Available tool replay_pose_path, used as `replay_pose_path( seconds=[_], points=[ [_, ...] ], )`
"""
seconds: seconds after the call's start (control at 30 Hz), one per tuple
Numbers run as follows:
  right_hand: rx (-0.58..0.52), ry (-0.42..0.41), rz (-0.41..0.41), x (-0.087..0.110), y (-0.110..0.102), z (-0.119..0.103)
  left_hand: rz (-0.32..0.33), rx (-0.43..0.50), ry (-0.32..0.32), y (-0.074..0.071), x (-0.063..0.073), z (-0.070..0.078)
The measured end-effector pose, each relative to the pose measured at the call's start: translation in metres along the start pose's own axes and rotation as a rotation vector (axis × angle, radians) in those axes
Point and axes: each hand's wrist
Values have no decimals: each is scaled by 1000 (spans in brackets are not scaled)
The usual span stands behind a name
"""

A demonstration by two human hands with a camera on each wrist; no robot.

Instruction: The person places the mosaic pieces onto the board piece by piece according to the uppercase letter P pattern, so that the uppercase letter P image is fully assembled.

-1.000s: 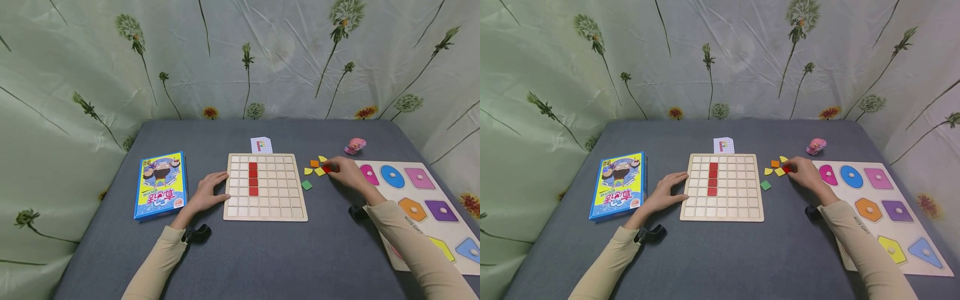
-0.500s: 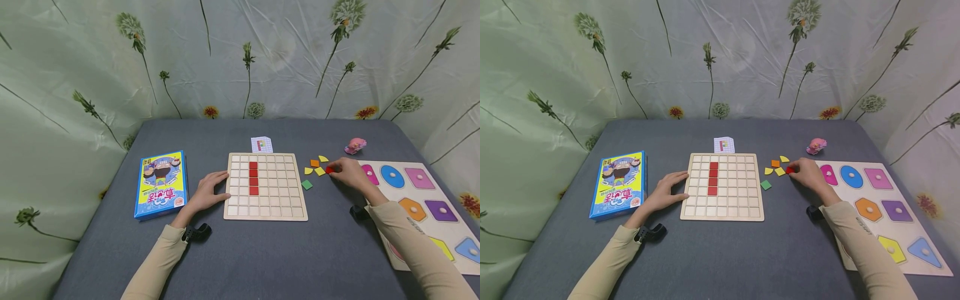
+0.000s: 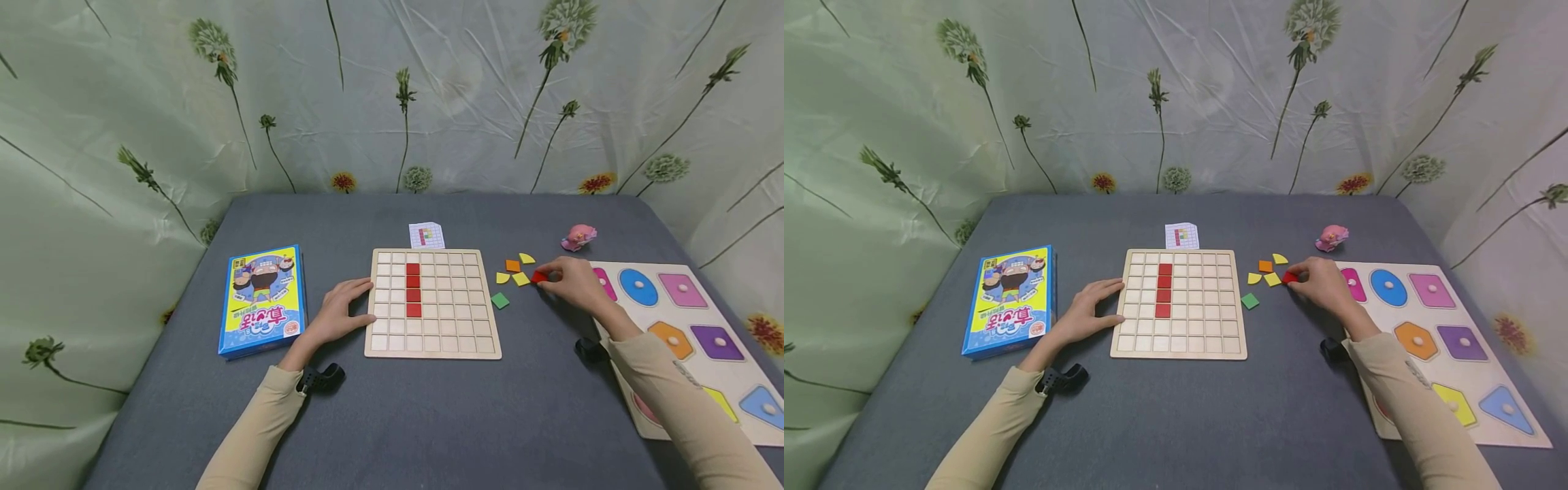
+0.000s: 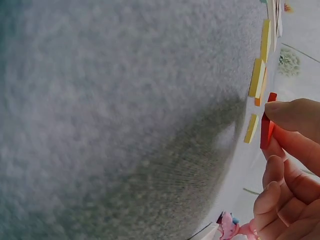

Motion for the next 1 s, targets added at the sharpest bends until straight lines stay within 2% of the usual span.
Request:
replay_pose_path(
  seconds=[0.5,0.7,1.0],
  points=[
    [-21,-110,65,7,5,-18,7,-15,-1,-1,0,1],
    [-33,-104,37,10,10,-26,-4,-7,-16,0,1,2],
    [-12,-143,51,12,16,-37,3,-4,-10,0,1,1]
  ],
)
Point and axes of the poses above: each hand's wrist, its own x-axis away from the middle knuckle, its own y-axis out of the palm, z = x × y, and after that the axes turned 7 degrees about y, right-handed
